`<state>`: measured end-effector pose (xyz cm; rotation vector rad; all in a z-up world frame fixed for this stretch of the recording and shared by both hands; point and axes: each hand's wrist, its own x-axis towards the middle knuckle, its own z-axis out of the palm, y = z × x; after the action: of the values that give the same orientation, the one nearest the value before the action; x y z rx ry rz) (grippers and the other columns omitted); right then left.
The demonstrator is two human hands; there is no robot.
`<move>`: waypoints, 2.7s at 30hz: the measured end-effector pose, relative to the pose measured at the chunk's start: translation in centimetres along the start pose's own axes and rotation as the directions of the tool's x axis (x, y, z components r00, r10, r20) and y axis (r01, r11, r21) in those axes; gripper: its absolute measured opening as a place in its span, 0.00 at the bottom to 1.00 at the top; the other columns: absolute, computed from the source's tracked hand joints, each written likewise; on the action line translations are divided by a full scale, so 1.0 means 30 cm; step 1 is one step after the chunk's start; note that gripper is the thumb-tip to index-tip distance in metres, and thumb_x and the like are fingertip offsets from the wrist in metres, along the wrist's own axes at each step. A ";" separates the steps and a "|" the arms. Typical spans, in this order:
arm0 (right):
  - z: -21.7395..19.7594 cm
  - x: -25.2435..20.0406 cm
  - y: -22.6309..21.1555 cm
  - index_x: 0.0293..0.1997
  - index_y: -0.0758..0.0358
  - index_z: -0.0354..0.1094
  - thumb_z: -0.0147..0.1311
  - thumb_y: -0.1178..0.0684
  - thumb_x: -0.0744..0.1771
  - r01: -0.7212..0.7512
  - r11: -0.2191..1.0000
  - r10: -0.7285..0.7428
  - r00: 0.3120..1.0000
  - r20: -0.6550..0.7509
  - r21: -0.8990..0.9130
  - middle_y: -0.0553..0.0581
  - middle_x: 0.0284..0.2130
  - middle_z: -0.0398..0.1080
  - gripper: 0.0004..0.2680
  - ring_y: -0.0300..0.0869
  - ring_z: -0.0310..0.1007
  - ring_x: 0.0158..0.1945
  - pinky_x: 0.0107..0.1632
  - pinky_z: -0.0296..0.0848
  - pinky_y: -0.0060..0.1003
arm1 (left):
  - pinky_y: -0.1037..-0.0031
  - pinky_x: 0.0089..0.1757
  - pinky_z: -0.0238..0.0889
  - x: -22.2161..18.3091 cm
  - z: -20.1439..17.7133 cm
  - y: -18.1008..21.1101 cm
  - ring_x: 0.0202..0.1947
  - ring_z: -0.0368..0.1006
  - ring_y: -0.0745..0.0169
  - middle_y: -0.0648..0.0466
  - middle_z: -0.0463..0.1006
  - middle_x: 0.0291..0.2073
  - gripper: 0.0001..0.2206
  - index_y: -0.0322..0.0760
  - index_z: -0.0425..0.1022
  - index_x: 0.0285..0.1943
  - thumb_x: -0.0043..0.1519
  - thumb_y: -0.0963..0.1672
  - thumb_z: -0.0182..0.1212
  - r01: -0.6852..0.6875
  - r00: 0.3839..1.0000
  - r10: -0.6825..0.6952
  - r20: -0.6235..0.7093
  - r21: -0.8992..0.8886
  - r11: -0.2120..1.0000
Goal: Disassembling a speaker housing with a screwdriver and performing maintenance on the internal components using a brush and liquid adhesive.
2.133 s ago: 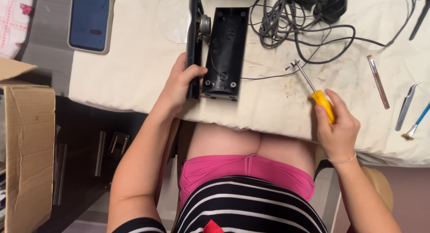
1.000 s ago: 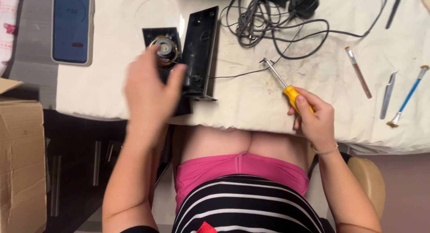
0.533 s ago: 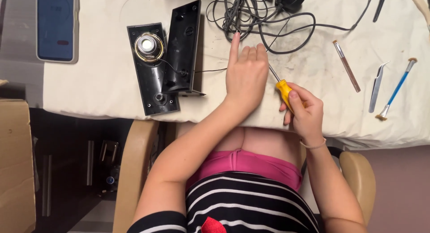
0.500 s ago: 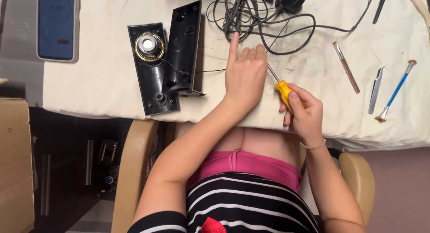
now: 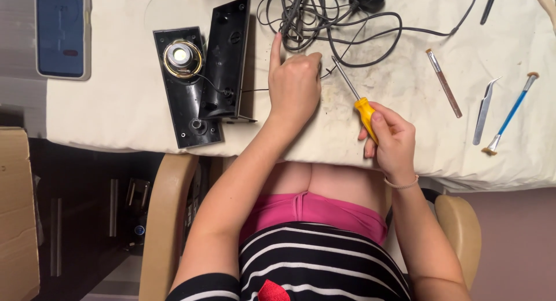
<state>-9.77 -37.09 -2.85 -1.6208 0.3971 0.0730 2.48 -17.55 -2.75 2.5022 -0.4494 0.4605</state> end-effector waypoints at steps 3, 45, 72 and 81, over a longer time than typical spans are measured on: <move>-0.003 -0.011 0.011 0.64 0.69 0.65 0.46 0.50 0.72 0.039 0.999 -0.039 0.999 -0.017 0.012 0.68 0.24 0.69 0.15 0.40 0.60 0.12 0.19 0.61 0.25 | 0.53 0.70 0.41 -0.004 0.021 -0.013 0.21 0.67 0.53 0.54 0.68 0.15 0.09 0.38 0.73 0.28 0.50 0.32 0.54 -0.030 0.999 0.030 0.014 0.027 0.999; 0.425 0.215 -0.185 0.52 0.66 0.62 0.49 0.48 0.74 0.401 0.909 -0.400 0.916 -0.033 0.116 0.50 0.23 0.62 0.10 0.34 0.67 0.22 0.29 0.71 0.25 | 0.41 0.40 0.70 -0.104 -0.455 -0.294 0.38 0.79 0.21 0.34 0.80 0.30 0.12 0.32 0.77 0.45 0.64 0.46 0.53 0.602 0.763 -0.600 0.240 0.075 0.795; 0.685 0.531 -0.213 0.38 0.54 0.67 0.49 0.69 0.57 0.416 0.131 -0.463 0.828 0.316 -0.900 0.57 0.19 0.71 0.13 0.59 0.73 0.23 0.21 0.65 0.51 | 0.65 0.27 0.53 -0.102 -0.574 -0.449 0.15 0.60 0.64 0.63 0.62 0.11 0.17 0.44 0.76 0.39 0.68 0.55 0.50 0.622 0.778 -0.625 0.056 -0.203 0.756; 0.601 0.436 -0.212 0.40 0.54 0.67 0.59 0.62 0.63 0.598 0.529 -0.612 0.760 0.218 -0.602 0.43 0.34 0.80 0.08 0.49 0.80 0.36 0.38 0.72 0.45 | 0.67 0.31 0.62 -0.120 -0.540 -0.409 0.23 0.71 0.63 0.61 0.72 0.21 0.07 0.41 0.75 0.46 0.68 0.47 0.58 0.353 0.904 -0.393 -0.167 -0.223 0.909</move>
<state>7.78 -21.98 -2.25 -2.3778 -0.2569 -0.3907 0.59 2.18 2.98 2.2525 0.0735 0.4928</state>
